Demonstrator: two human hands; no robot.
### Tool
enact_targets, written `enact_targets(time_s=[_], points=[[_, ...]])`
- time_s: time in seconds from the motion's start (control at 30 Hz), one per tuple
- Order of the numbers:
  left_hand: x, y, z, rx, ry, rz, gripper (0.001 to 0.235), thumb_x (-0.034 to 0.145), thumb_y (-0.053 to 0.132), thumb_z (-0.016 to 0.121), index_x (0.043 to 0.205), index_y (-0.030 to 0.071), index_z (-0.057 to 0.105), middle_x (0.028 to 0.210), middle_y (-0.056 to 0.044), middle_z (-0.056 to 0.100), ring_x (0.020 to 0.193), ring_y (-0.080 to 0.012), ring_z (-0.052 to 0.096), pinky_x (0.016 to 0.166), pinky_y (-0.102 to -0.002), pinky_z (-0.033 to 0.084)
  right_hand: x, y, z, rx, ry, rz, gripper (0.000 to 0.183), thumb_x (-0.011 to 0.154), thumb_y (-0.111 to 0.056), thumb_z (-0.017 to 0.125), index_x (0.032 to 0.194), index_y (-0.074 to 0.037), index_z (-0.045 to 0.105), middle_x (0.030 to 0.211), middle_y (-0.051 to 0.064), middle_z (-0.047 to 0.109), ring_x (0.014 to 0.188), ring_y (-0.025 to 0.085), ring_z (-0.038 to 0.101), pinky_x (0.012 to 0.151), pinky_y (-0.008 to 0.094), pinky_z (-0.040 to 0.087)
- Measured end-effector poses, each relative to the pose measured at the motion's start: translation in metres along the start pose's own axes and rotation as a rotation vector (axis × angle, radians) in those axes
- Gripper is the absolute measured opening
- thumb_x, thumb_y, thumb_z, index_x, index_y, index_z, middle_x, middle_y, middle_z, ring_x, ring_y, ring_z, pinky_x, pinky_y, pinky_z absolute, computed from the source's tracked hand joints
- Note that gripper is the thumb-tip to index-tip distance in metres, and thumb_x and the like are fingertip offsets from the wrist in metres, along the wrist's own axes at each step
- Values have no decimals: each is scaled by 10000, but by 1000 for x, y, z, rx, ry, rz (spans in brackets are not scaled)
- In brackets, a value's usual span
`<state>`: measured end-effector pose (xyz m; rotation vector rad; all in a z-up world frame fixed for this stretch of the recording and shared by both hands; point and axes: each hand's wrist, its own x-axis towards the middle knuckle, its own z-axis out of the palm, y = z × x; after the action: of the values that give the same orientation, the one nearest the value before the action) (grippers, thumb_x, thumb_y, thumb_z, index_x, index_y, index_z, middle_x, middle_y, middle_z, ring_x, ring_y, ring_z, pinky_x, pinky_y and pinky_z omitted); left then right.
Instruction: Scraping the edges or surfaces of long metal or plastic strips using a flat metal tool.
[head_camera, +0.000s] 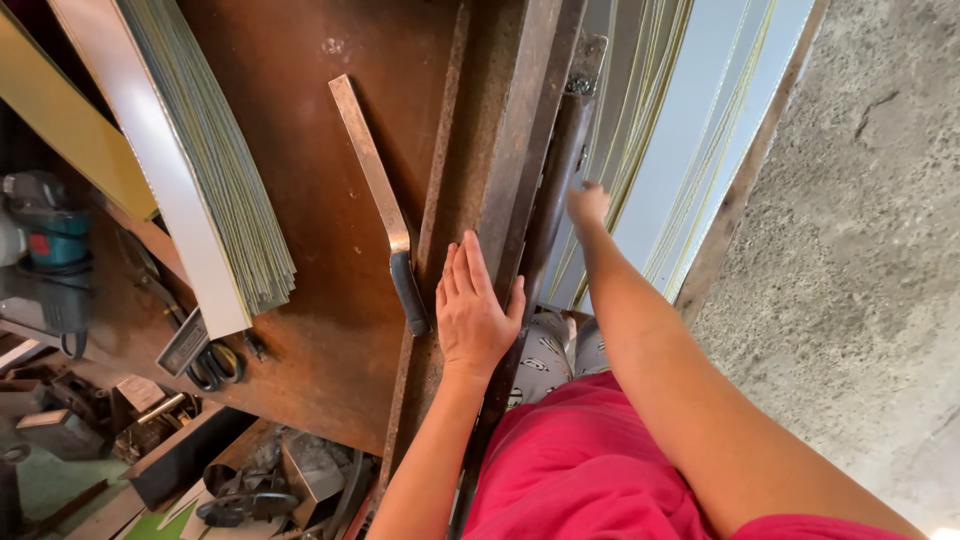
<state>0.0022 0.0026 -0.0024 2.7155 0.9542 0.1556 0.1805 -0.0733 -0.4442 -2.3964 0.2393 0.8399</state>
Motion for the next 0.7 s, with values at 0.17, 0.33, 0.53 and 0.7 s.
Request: enact_targets(time_s=[0.17, 0.33, 0.53, 0.7], points=[[-3, 0, 3, 7, -11, -16, 882, 931, 365, 689, 1565, -70, 257, 1471, -253, 511, 1401, -419, 485, 1103, -478, 429, 21, 12, 17, -97, -89, 81, 479, 889, -261, 633, 1349, -133, 591, 1435, 209, 472, 1370, 412, 437, 1154, 473, 377], [-1, 0, 1, 18, -42, -32, 883, 920, 370, 695, 1554, -71, 268, 1449, -257, 514, 1384, -426, 485, 1095, -485, 429, 17, 2, 21, -39, -12, 37, 498, 971, -191, 533, 1466, -227, 505, 1504, 179, 454, 1341, 437, 467, 1105, 506, 439], [1, 2, -2, 6, -23, -16, 877, 921, 366, 695, 1548, -82, 276, 1459, -261, 510, 1391, -424, 486, 1102, -474, 437, -4, -44, -34, 213, -184, 320, 475, 887, -284, 593, 1355, -212, 558, 1329, 104, 606, 1091, 312, 695, 802, 451, 610], [-1, 3, -1, 24, -21, -15, 874, 928, 364, 691, 1552, -84, 274, 1458, -259, 513, 1394, -422, 490, 1101, -473, 440, -4, -27, -17, 209, -170, 112, 520, 837, -353, 756, 1270, -119, 589, 1201, 142, 679, 1017, 294, 716, 767, 409, 591]])
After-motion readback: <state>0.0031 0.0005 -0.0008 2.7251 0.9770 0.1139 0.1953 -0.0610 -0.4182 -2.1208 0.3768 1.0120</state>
